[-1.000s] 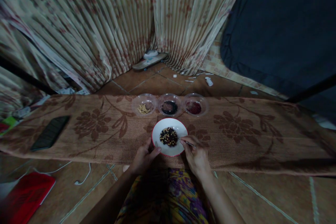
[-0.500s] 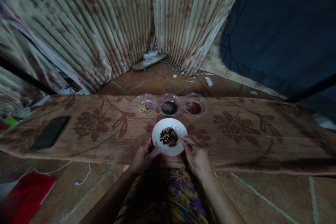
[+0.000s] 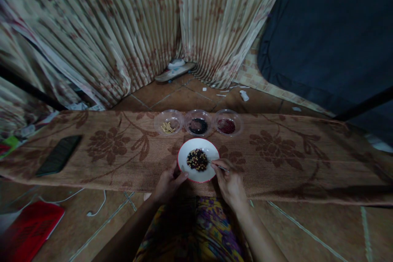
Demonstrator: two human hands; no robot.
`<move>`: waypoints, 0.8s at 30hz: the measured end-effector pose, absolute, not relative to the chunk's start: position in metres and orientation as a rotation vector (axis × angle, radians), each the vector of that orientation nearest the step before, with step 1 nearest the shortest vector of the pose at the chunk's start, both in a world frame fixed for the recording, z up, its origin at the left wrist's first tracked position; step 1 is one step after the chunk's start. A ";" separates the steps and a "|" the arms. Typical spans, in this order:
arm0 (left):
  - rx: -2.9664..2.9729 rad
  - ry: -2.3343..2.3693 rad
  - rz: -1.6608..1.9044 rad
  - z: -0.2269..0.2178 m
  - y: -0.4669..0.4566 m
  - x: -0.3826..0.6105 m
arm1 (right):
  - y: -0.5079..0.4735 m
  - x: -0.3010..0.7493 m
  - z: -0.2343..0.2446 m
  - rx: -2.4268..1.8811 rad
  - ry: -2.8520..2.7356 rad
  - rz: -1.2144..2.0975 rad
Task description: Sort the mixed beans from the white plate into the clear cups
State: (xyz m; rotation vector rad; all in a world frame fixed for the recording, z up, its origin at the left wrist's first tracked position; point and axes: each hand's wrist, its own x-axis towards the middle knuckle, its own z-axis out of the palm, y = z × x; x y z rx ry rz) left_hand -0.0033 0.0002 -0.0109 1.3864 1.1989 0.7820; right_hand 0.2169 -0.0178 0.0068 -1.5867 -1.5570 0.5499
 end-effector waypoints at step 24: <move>1.405 1.247 0.779 -0.016 -0.001 -0.003 | -0.020 0.218 0.003 -1.573 -1.567 0.512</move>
